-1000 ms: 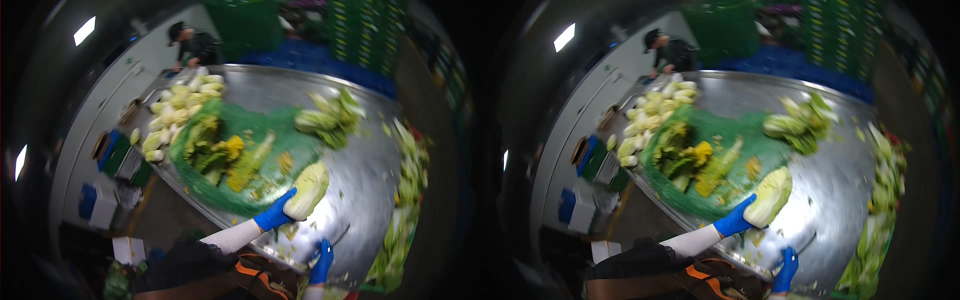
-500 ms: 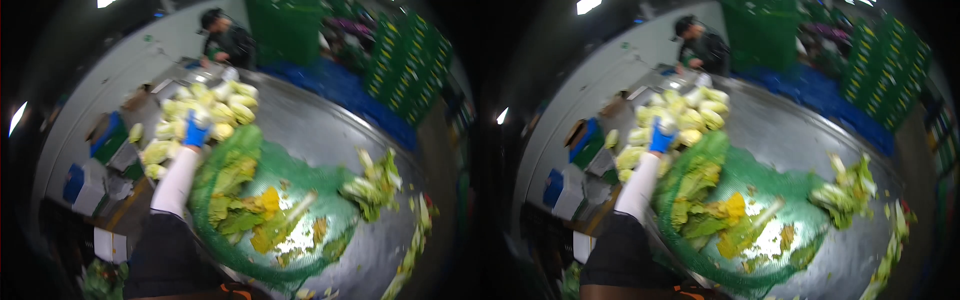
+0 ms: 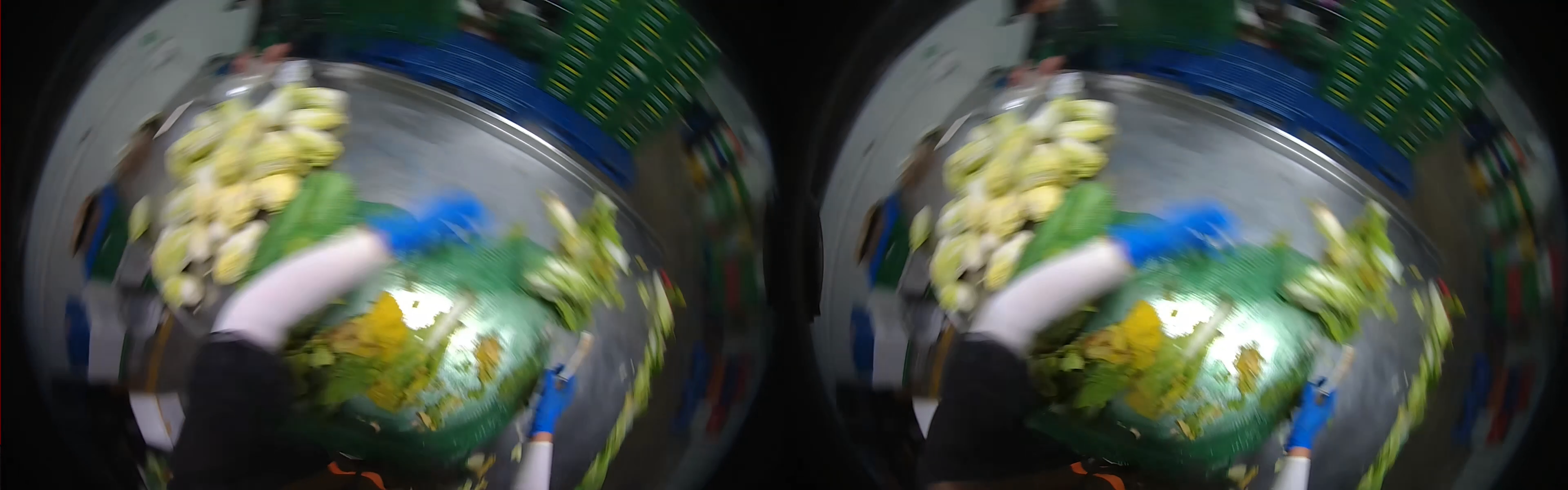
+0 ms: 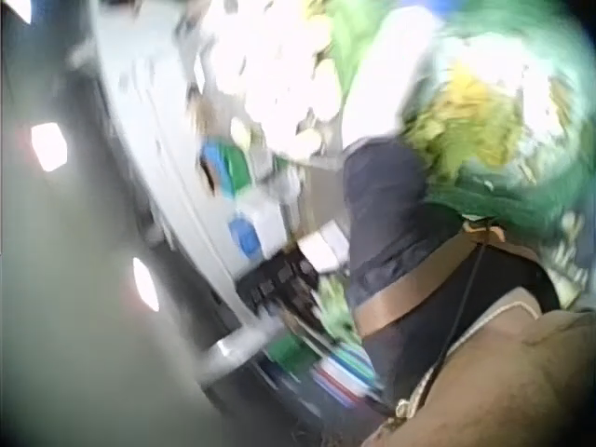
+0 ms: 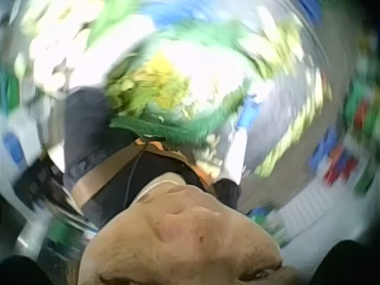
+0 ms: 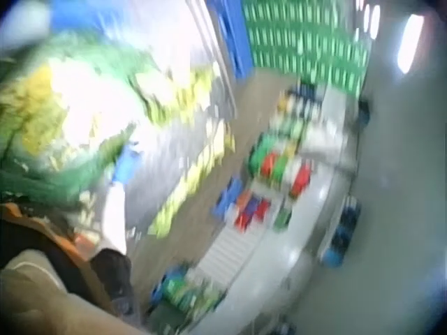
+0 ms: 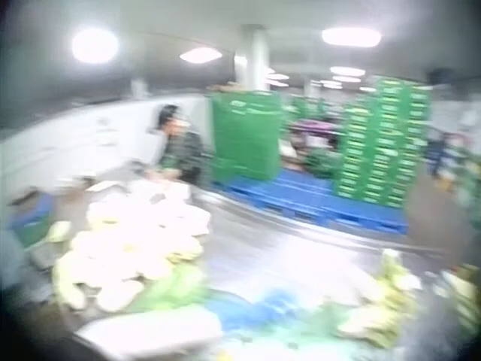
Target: Peeling and trimming Napa cabbage at a food production prep table.
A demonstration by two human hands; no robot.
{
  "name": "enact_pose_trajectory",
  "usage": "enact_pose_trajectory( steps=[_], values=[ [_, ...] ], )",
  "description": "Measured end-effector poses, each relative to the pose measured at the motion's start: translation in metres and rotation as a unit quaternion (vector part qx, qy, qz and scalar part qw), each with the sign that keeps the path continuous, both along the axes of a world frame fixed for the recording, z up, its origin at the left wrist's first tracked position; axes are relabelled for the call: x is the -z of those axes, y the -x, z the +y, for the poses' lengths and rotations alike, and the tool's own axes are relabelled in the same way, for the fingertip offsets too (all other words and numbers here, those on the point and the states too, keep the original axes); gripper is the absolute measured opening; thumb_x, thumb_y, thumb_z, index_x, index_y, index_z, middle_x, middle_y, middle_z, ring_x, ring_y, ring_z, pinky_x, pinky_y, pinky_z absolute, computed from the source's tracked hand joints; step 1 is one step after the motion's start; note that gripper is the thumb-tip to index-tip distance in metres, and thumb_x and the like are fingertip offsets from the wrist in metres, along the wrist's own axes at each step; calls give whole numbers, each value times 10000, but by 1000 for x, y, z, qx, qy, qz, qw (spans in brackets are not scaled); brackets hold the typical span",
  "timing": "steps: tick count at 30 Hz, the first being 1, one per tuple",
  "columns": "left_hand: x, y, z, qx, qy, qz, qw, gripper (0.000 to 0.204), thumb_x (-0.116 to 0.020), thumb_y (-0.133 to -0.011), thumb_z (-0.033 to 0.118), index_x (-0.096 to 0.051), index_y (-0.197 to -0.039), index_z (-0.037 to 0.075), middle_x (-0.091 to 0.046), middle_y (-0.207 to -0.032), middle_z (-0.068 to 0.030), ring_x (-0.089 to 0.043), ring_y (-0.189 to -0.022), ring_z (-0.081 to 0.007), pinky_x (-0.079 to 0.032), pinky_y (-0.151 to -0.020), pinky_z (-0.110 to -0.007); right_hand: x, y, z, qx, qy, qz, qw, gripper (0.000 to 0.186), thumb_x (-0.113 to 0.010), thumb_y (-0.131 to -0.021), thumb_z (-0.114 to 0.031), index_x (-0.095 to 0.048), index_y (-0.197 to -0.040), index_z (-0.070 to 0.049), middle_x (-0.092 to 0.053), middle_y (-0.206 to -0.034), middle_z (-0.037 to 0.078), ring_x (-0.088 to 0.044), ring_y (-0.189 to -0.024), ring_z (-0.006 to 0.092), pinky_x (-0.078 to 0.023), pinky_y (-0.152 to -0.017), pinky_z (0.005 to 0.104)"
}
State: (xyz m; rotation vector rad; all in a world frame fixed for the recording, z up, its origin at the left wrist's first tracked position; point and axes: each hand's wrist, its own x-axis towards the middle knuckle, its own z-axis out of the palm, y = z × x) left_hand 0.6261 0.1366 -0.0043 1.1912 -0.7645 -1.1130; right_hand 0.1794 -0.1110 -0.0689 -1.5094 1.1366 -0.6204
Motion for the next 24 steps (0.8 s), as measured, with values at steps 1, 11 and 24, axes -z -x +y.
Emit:
enact_pose_trajectory(
  steps=[1, 11, 24],
  values=[
    [-41, 72, -49, 58, 18, 77, 995, 432, -551, -965, 344, -504, -1306, 83, -592, -1222, -83, -586, -1078, -191, -510, -888, -325, -1, -7, -50, -54, 191, 118, 973, 498, -733, -811, -85, -506, -1235, 43, -578, -1199, 92, -543, -1073, 189, -441, -943, 327],
    [107, 121, -124, -70, -65, 310, 946, 430, -669, -848, 494, -612, -1000, 96, -584, -838, -61, -558, -686, -170, -474, -569, -297, -42, -194, -141, -342, 428, 265, 793, 776, -861, -507, -144, -559, -1216, -52, -603, -1061, 148, -629, -935, 334, -509, -797, 407],
    [93, 73, -68, -389, -212, -359, 821, 397, -640, -862, 322, -564, -1108, 20, -627, -989, -244, -628, -918, -387, -521, -776, -451, -84, 39, -99, -427, 198, 295, 832, 498, -873, -579, -259, -678, -932, 34, -698, -784, 145, -673, -669, 203, -531, -647, 343]
  ],
)
